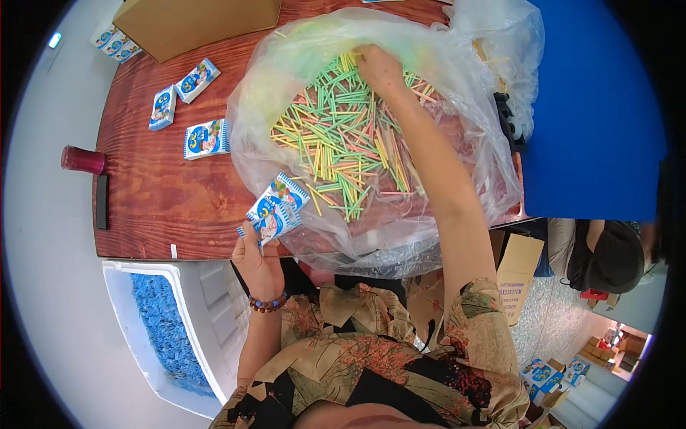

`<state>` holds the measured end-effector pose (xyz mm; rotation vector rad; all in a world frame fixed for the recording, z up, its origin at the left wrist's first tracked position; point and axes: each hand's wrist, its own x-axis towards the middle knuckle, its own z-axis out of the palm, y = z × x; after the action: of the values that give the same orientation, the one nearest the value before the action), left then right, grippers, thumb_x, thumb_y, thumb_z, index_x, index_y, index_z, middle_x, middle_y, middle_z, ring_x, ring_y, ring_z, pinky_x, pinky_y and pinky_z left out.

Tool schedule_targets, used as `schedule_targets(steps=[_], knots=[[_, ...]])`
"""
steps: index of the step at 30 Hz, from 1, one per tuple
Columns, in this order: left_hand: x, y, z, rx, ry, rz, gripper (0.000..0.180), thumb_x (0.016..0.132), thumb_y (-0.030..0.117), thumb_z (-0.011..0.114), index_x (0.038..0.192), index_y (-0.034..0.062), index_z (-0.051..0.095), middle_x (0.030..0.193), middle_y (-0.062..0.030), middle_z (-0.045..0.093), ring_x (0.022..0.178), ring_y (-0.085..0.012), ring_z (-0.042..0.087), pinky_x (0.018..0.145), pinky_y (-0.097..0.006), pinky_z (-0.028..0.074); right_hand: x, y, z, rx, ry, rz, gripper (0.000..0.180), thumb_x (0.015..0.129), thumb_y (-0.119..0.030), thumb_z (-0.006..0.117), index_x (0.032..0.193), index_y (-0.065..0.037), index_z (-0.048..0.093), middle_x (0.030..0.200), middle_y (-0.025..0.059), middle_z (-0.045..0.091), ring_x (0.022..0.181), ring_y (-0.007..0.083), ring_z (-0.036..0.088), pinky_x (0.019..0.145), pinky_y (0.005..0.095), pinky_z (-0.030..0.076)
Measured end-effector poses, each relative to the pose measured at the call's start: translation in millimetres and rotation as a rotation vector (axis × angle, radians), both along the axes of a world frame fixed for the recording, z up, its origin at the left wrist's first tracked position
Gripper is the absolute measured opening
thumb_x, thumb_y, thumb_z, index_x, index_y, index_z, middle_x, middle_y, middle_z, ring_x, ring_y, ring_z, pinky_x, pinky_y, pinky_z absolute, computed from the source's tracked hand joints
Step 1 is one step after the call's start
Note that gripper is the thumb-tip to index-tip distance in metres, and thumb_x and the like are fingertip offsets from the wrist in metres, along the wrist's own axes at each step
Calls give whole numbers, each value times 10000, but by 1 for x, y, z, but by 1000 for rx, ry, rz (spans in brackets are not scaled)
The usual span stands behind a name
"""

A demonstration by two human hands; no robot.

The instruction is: Manually packaging small colored plastic sticks into branded blue packets and sorting them into a bin.

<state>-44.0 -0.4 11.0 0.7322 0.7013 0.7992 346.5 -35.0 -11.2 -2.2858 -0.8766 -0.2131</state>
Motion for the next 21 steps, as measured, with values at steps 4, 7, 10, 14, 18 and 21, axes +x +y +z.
schedule_targets(steps=[4,7,10,14,18,21], knots=[[-1,5,-3,-12,33,24,192,967,180,527,964,26,642,911,-39,677,767,-81,618,639,-219,485,47,23,21,-272,-61,4,308,854,-265,522,1052,-73,659,995,199,652,919,390,612,814,457,473],[-1,7,-8,-1,7,-31,200,967,188,526,964,28,647,913,-37,680,764,-81,622,637,-218,490,68,32,29,98,-358,217,315,849,-264,511,1036,-59,662,959,204,655,911,400,611,814,452,478],[7,5,-4,-34,41,11,202,966,191,529,963,28,649,917,-38,682,772,-83,628,642,-217,493,74,38,38,-173,-99,137,324,837,-301,546,992,-44,668,941,199,662,901,391,620,799,451,485],[-1,11,-7,-40,55,20,203,967,189,528,962,27,651,925,-39,683,788,-85,633,648,-218,493,31,42,41,-406,-82,8,350,823,-316,568,983,-23,674,945,199,664,918,365,632,814,451,496],[-2,12,-8,-32,59,16,199,966,189,529,965,30,650,936,-39,684,799,-88,635,661,-223,498,25,45,43,-502,-89,73,337,825,-290,538,996,-37,682,972,177,670,921,339,642,841,451,501],[9,6,-5,-51,61,-3,194,962,192,537,969,32,647,942,-38,683,808,-92,642,664,-224,508,70,47,3,-639,-155,96,328,835,-256,509,999,-31,683,1021,180,664,951,338,638,851,451,497]])
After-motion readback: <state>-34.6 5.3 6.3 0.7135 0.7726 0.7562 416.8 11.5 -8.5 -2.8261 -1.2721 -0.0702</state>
